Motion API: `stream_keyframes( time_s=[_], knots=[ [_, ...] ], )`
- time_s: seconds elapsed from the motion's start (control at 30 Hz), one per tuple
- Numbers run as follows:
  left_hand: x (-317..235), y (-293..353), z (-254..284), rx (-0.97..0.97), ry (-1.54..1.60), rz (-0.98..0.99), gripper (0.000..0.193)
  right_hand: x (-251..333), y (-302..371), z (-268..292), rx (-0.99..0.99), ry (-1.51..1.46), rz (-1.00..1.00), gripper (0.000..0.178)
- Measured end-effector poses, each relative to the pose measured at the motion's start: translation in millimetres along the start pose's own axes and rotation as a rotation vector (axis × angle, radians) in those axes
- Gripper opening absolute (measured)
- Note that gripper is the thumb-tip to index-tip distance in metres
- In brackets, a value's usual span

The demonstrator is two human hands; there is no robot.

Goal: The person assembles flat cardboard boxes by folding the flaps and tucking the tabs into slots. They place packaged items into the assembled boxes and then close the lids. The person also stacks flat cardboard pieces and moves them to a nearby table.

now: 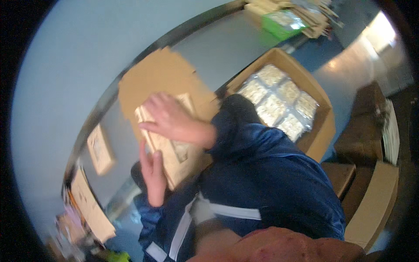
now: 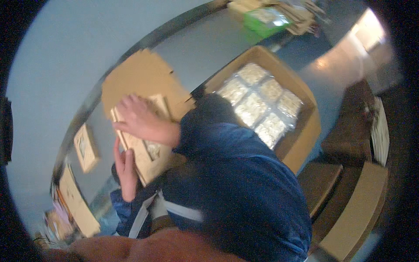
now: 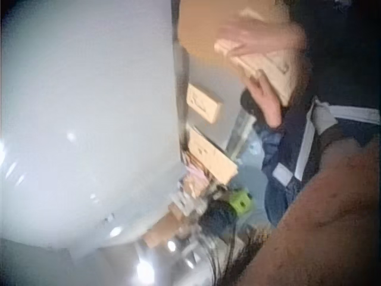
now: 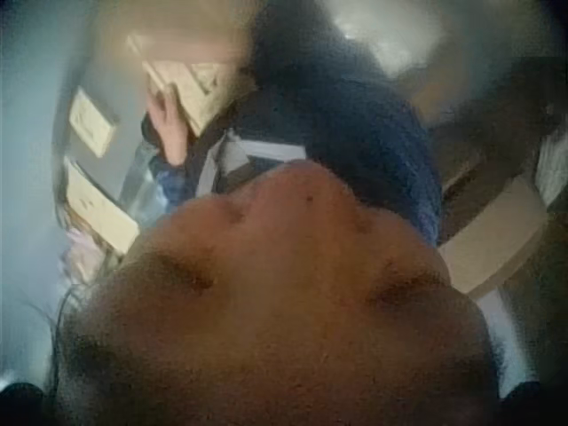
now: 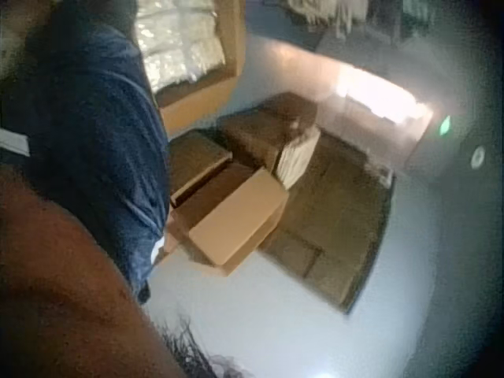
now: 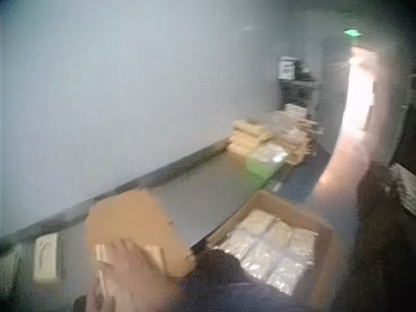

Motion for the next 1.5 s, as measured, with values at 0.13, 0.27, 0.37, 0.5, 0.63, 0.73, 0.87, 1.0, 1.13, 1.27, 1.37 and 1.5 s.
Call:
stream_keyframes(
  time_s=[0.13,0.27,0.37,0.5,0.63,0.73,0.87,1.0,1.13,1.27,1.37,1.5],
  knots=[
    [22.6,8.7,0.1,-0.073,0.009,-0.07,0.056,13.0,0.4,2.8,-0.018,-0.072,0.051,0.038],
    [12.4,10.8,6.9,-0.052,-0.022,-0.026,0.058,15.0,5.8,-18.9,-0.003,-0.19,-0.028,0.039],
    [1.0,2.0,17.1,-0.033,-0.07,-0.102,0.06,21.4,2.2,-28.0,0.027,-0.268,-0.05,0.039],
    [13.2,-28.9,11.6,-0.099,0.154,-0.246,0.063,21.4,-7.6,-39.8,0.074,-0.364,-0.008,0.037],
    [-26.1,-53.9,-7.7,-0.073,0.234,-0.35,0.062,15.6,-27.7,-33.0,0.073,-0.401,-0.068,0.037],
    [-60.9,-60.3,-25.4,0.022,0.234,-0.346,0.055,-2.8,-43.6,-21.2,0.046,-0.493,-0.226,0.043],
    [-47.8,-71.6,-32.7,0.125,0.017,-0.203,0.042,-32.9,-33.8,-14.3,0.197,-0.457,-0.34,0.046],
    [-29.8,-73.8,-18.8,0.106,0.064,0.071,0.046,-34.4,-31.7,27.9,0.394,-0.625,-0.598,0.045],
    [-43.2,-60.8,-33.5,0.139,0.062,-0.045,0.051,-45.9,-28.5,35.3,0.463,-0.795,-0.647,0.043],
    [-31.1,-76.6,-30.3,0.114,0.037,0.02,0.054,-66.4,-27.0,31.2,0.428,-0.805,-0.575,0.042],
    [-37.9,-91.6,-46.4,0.119,0.176,-0.061,0.041,-65.5,-38.7,20.3,0.476,-0.467,-0.477,0.039],
    [-34.3,-100.3,-79.7,0.079,0.075,-0.233,0.036,-55.0,-37.4,28.4,0.115,-0.09,-0.107,0.041]
  ],
)
Point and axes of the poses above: each hand's wrist, its own y-axis away from the middle knuckle, its own z-axis out of the back of the hand, x = y × z, the point moved 3 cm from there along -y, towards the middle knuckle, and after that the axes turned 10 degrees about -x, right-handed, at the moved point
